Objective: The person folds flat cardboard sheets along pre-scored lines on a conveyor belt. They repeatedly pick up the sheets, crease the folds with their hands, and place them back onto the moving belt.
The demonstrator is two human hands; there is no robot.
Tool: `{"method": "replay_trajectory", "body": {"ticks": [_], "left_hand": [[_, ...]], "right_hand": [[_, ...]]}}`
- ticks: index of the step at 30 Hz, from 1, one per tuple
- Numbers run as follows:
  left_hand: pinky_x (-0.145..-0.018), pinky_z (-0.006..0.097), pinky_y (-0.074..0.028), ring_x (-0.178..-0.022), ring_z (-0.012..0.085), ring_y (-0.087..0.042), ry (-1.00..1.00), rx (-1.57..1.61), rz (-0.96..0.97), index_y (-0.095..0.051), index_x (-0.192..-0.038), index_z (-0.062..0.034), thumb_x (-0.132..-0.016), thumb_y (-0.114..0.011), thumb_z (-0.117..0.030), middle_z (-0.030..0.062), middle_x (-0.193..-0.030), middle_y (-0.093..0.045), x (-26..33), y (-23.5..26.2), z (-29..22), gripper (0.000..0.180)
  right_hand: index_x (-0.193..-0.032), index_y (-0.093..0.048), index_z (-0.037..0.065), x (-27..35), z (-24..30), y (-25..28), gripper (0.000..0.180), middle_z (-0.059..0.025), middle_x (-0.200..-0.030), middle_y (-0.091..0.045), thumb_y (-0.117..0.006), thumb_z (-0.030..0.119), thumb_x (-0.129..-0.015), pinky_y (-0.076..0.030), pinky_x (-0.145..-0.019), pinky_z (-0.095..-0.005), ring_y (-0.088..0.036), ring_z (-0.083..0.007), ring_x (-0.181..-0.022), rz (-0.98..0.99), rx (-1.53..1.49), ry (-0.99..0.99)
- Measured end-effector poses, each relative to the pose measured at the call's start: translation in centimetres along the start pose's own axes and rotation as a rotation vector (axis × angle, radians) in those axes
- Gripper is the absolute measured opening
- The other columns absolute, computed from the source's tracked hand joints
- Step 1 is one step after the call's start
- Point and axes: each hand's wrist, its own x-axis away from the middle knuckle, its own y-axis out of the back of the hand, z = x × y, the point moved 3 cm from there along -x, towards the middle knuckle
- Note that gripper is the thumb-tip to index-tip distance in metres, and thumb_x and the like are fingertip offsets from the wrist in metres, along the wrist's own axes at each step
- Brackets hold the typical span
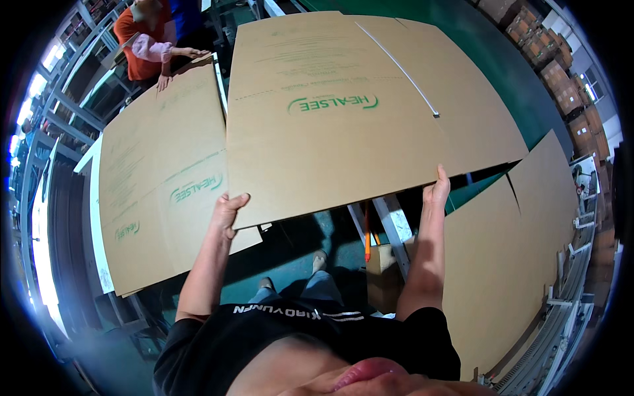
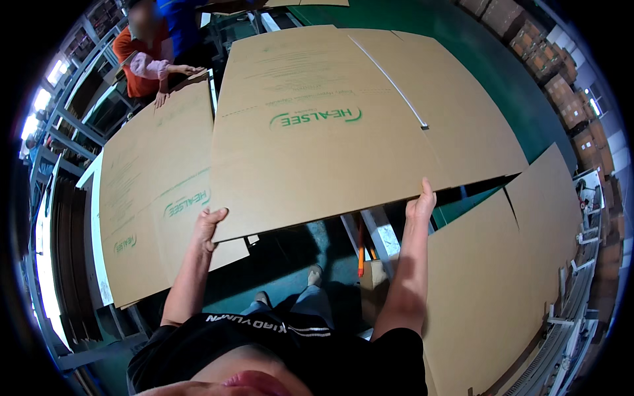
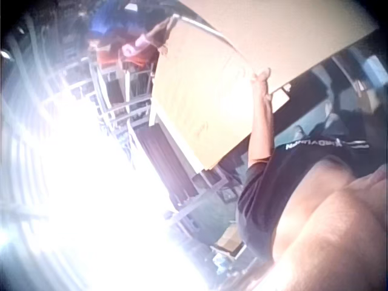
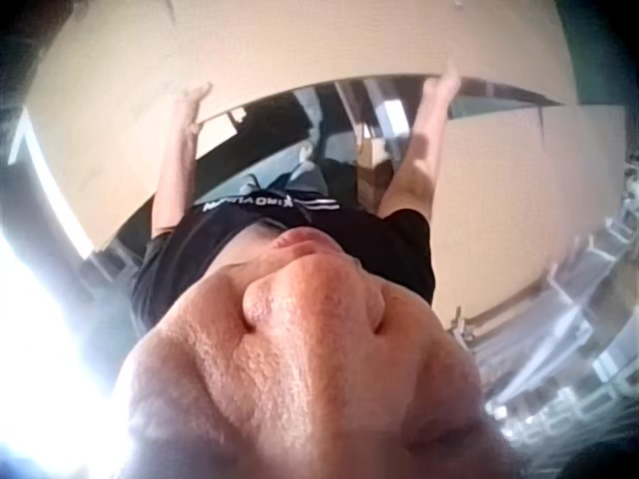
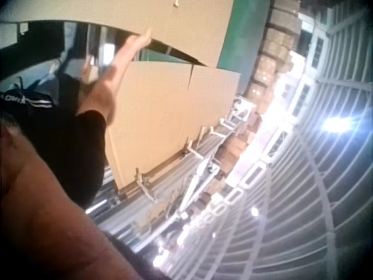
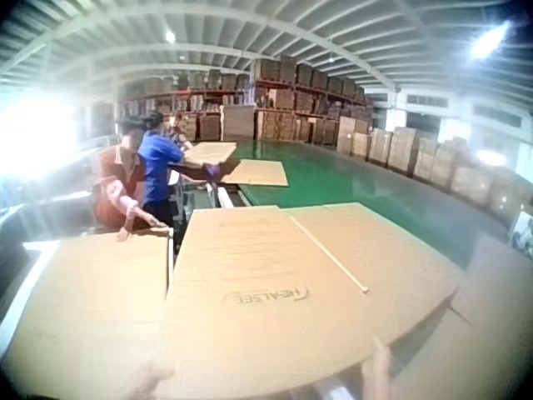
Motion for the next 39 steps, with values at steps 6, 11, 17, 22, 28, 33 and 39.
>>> {"method": "replay_trajectory", "body": {"ticks": [6, 11, 17, 22, 28, 33, 39], "left_hand": [[-0.079, 0.030, -0.052, -0.086, 0.0148, -0.063, -0.129, -0.057, -0.153, -0.059, -0.114, 0.0004, -0.076, -0.071, -0.011, 0.0073, -0.097, -0.066, 8.8, 7.5, -7.1, 0.042], [-0.083, 0.030, -0.050, -0.089, 0.0138, -0.060, -0.196, -0.198, -0.231, -0.051, -0.126, -0.0015, -0.075, -0.070, -0.016, 0.0046, -0.103, -0.062, 16.3, 26.2, -7.5, 0.056], [-0.090, 0.033, -0.049, -0.098, 0.0200, -0.062, -0.277, -0.227, -0.282, -0.051, -0.126, 0.0036, -0.073, -0.077, -0.023, 0.0082, -0.109, -0.064, 26.9, 48.6, -11.0, 0.065], [-0.090, 0.035, -0.049, -0.102, 0.0210, -0.062, -0.199, -0.227, -0.420, -0.049, -0.128, 0.0022, -0.073, -0.078, -0.028, 0.0096, -0.114, -0.063, 32.6, 66.2, -10.9, 0.069], [-0.087, 0.042, -0.049, -0.106, 0.0325, -0.060, 0.210, -1.697, -0.893, -0.051, -0.128, 0.0001, -0.077, -0.070, -0.025, 0.0198, -0.116, -0.061, 30.7, 74.2, -9.2, 0.060], [-0.109, 0.046, -0.034, -0.130, 0.0394, -0.040, -0.421, -1.454, 0.177, -0.054, -0.123, -0.0072, -0.067, -0.075, -0.017, 0.0206, -0.136, -0.048, 15.5, 49.3, 0.3, 0.061], [-0.113, 0.044, -0.031, -0.135, 0.0252, -0.039, -0.505, -1.689, 0.232, -0.061, -0.112, -0.0083, -0.081, -0.058, -0.011, 0.0093, -0.137, -0.050, 12.4, 45.9, 9.1, 0.031]], "right_hand": [[-0.120, -0.056, 0.000, 9.5, -1.8, -7.3, 0.038, -0.0106, -0.117, -0.061, -0.062, 0.007, -0.083, -0.046, -0.097, -0.0374, -0.058, -0.0246, -0.110, 0.145, -0.144, -0.166], [-0.120, -0.056, 0.003, 22.4, -9.5, -11.7, 0.041, -0.0099, -0.115, -0.061, -0.063, 0.007, -0.080, -0.049, -0.095, -0.0396, -0.059, -0.0252, -0.109, 0.239, -0.157, -0.346], [-0.123, -0.053, 0.008, 42.0, -22.0, -18.7, 0.047, -0.0057, -0.118, -0.058, -0.062, -0.003, -0.079, -0.048, -0.097, -0.0416, -0.057, -0.0214, -0.111, 0.353, -0.184, -0.502], [-0.134, -0.042, 0.004, 60.0, -29.1, -23.9, 0.052, -0.0129, -0.127, -0.052, -0.058, -0.003, -0.085, -0.047, -0.097, -0.0458, -0.054, -0.0281, -0.117, 0.576, -0.069, -0.740], [-0.123, -0.046, -0.005, 74.1, -41.7, -23.2, 0.033, -0.0190, -0.114, -0.058, -0.054, 0.013, -0.096, -0.053, -0.091, -0.0458, -0.062, -0.0309, -0.106, 0.801, 0.104, -1.169], [-0.131, -0.045, -0.003, 72.3, -48.6, -22.3, 0.041, -0.0227, -0.120, -0.058, -0.053, 0.019, -0.097, -0.055, -0.086, -0.0411, -0.063, -0.0302, -0.106, 1.040, 0.588, -1.253], [-0.102, -0.055, 0.007, 47.2, -46.2, 2.1, 0.019, -0.0110, -0.099, -0.064, -0.048, 0.022, -0.093, -0.055, -0.070, -0.0392, -0.064, -0.0273, -0.079, 0.589, -0.060, -0.850]]}}
